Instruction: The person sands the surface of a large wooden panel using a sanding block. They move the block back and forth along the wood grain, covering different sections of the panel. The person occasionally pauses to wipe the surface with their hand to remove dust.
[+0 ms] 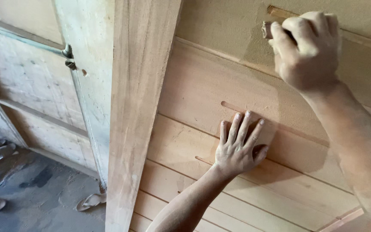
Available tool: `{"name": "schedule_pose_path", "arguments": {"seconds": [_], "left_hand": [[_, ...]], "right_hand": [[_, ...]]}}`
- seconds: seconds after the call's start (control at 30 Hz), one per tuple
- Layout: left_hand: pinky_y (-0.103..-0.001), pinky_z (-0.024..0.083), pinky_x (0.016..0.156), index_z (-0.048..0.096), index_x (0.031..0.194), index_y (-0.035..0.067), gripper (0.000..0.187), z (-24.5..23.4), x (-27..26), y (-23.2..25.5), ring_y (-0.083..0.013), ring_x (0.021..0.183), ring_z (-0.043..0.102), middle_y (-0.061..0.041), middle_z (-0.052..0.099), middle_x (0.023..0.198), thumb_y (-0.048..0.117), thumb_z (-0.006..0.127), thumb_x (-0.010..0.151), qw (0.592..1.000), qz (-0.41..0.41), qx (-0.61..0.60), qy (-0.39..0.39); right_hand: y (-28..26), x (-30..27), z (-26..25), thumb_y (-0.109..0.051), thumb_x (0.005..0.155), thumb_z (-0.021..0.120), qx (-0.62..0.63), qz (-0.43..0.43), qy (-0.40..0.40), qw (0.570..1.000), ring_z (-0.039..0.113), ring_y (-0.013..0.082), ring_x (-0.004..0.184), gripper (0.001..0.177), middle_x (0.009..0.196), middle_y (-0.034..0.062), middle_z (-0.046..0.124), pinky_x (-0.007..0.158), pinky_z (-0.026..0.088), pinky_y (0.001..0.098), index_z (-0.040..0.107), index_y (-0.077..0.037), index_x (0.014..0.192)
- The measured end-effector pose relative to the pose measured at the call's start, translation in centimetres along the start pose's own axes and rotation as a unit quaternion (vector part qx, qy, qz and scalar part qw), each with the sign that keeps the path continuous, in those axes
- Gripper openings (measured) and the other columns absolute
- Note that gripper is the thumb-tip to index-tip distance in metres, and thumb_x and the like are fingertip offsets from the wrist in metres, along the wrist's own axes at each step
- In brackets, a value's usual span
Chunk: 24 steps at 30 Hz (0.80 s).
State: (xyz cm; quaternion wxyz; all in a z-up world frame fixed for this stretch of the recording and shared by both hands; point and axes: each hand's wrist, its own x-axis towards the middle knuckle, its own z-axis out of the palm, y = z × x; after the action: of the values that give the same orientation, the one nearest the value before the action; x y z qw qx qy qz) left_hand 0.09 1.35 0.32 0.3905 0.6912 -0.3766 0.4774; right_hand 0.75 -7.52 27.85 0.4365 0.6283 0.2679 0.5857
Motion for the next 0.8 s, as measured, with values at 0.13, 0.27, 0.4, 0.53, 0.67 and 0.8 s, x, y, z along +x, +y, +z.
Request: {"name": "schedule_pose_path", "arguments": {"seconds": [0.13,0.27,0.4,0.53,0.67,0.8], "left_hand": [[-0.067,0.030,0.124,0.050,0.158,0.017,0.070,-0.1,0.0,0.3,-0.0359,0.157,0.035,-0.018,0.037,0.167,0.054,0.064,0.100,1.000,0.002,-0.007,0.017],[-0.067,0.027,0.126,0.043,0.159,0.016,0.073,-0.9,0.1,0.5,-0.0389,0.155,0.035,-0.019,0.035,0.166,0.048,0.063,0.097,0.999,-0.008,-0.048,0.007],[-0.066,0.022,0.131,0.031,0.163,0.018,0.072,-1.7,3.8,-1.2,-0.0370,0.157,0.030,-0.018,0.029,0.168,0.042,0.060,0.101,0.994,0.031,-0.088,0.061],[-0.061,0.014,0.134,0.025,0.164,0.020,0.067,-2.8,13.4,-4.6,-0.0326,0.160,0.022,-0.014,0.021,0.170,0.040,0.054,0.107,0.995,0.069,-0.045,0.060],[-0.062,0.008,0.133,0.025,0.165,0.023,0.066,-4.6,21.5,-6.9,-0.0251,0.161,0.017,-0.003,0.023,0.173,0.036,0.053,0.107,0.987,0.102,0.107,-0.057],[-0.060,0.008,0.134,0.025,0.166,0.021,0.068,-5.0,23.0,-8.5,-0.0254,0.161,0.017,-0.005,0.024,0.172,0.049,0.054,0.111,0.984,0.118,0.118,-0.058]], "right_hand": [[1.2,-2.6,-1.0,0.005,0.104,0.059,0.070,0.087,0.018,0.994,0.065,0.0183,0.082,0.013,0.090,0.0093,0.068,0.068,0.053,0.0304,0.071,0.001,0.101],[1.4,-5.2,-1.3,0.009,0.110,0.049,0.132,0.175,0.023,0.975,0.068,0.0159,0.075,0.019,0.089,0.0073,0.069,0.061,0.052,0.0261,0.067,0.003,0.109],[1.4,-4.4,-0.9,-0.003,0.113,0.051,0.107,0.174,0.048,0.978,0.068,0.0141,0.068,0.021,0.081,0.0040,0.069,0.054,0.051,0.0258,0.067,-0.002,0.100],[1.1,-3.8,-1.7,-0.052,0.116,0.055,0.054,0.178,0.014,0.982,0.071,0.0157,0.074,0.048,0.080,0.0012,0.069,0.059,0.055,0.0280,0.065,-0.007,0.101],[1.1,-3.2,-2.1,-0.061,0.109,0.054,0.086,0.180,0.031,0.979,0.072,0.0143,0.074,0.055,0.086,0.0009,0.070,0.061,0.058,0.0269,0.063,-0.008,0.105],[1.3,-3.0,-2.7,-0.036,0.101,0.069,0.088,0.157,0.026,0.983,0.071,0.0156,0.075,0.033,0.089,0.0043,0.068,0.063,0.059,0.0271,0.061,-0.006,0.107]]}}
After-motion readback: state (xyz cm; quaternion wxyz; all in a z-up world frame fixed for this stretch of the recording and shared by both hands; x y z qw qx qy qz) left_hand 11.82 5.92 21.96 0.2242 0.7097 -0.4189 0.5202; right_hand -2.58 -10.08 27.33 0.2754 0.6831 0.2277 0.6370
